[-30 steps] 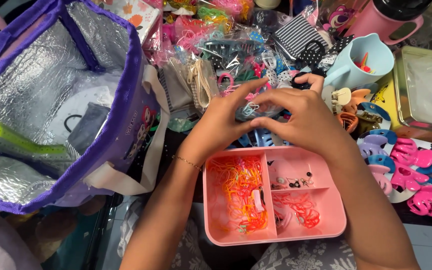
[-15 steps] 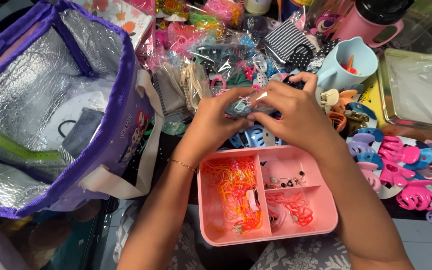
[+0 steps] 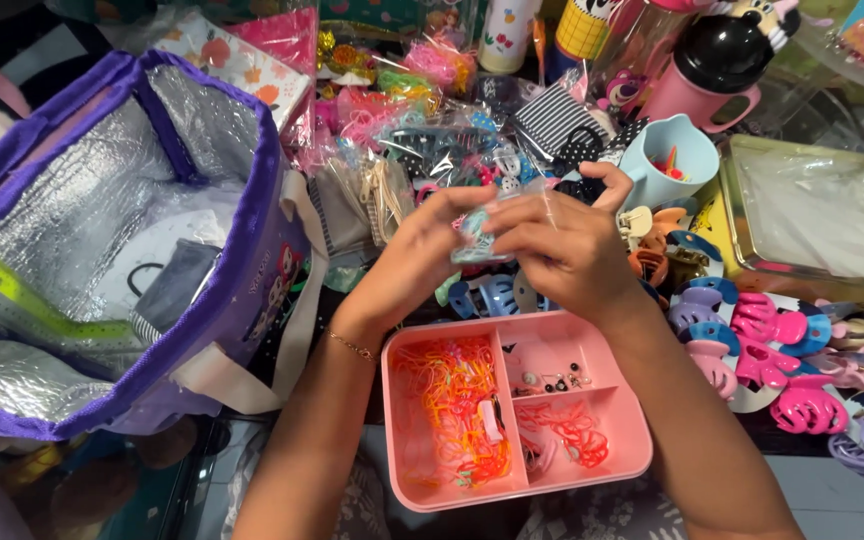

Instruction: The person sorts colorful hair ties from a pink compartmentalized container into small clear plastic bags. They handle the ties by hand, placing them into the bags and arranging them on a cluttered table filled with various hair accessories and other items.

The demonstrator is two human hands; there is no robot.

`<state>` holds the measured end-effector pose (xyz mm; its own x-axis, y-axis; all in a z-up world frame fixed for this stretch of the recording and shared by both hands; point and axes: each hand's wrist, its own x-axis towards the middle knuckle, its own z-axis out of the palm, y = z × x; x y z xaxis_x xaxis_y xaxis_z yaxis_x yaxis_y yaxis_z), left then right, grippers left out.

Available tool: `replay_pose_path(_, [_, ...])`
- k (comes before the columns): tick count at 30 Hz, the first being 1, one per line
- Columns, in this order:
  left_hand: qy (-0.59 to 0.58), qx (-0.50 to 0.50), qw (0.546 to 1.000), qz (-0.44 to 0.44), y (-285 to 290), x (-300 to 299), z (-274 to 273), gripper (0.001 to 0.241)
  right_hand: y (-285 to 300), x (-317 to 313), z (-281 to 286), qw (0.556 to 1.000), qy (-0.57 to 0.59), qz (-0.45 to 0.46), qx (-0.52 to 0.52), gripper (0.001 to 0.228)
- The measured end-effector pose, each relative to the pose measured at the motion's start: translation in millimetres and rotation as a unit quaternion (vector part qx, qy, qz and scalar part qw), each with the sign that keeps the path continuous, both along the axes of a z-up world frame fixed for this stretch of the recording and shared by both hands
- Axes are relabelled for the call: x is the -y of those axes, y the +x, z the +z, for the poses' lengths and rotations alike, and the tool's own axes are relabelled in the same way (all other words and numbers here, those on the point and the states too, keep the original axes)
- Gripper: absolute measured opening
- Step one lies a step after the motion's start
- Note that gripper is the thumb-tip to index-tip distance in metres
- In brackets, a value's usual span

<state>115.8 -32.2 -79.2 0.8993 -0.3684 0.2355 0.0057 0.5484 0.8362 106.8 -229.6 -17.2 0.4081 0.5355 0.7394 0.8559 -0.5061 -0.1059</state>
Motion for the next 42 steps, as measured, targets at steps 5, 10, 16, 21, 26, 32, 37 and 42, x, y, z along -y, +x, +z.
replay_pose_path(5, [-0.02,-0.1,0.995,0.013,-1.2,1.7,4.9,0.056,-5.7,-5.6,9.3,0.999,0.014,0.037,-0.026,0.031])
replay_pose_path(10, [-0.059,-0.089,0.994,0.036,-1.6,-2.5,7.9,0.067,-14.1,-10.3,23.8,0.996,0.066,0.049,-0.029,0.03])
replay_pose_path(16, [-0.076,-0.095,0.991,0.06,-0.2,5.5,-7.9,0.056,-15.1,-5.2,26.2,0.972,0.14,0.128,-0.137,0.032])
replay_pose_path(21, [-0.068,-0.041,0.996,0.04,-15.5,10.7,14.2,0.02,-6.8,-7.1,12.0,0.992,0.124,0.019,-0.007,0.013])
replay_pose_path(26, [0.147,0.053,0.982,0.104,-15.0,5.7,13.4,0.035,-15.2,-13.5,23.8,0.987,0.158,0.018,-0.007,0.009])
replay_pose_path(32, [0.19,0.061,0.967,0.159,-17.4,8.4,18.4,0.04,-11.6,-9.5,14.6,0.987,0.153,0.018,-0.037,0.006])
replay_pose_path(37, [0.195,0.079,0.953,0.216,-16.9,6.3,28.4,0.028,-14.6,-13.1,24.6,0.989,0.144,-0.036,-0.028,0.017])
replay_pose_path(42, [0.261,0.095,0.945,0.173,-24.4,5.0,31.7,0.041,-7.6,-5.5,10.2,0.992,0.102,-0.066,-0.026,0.01])
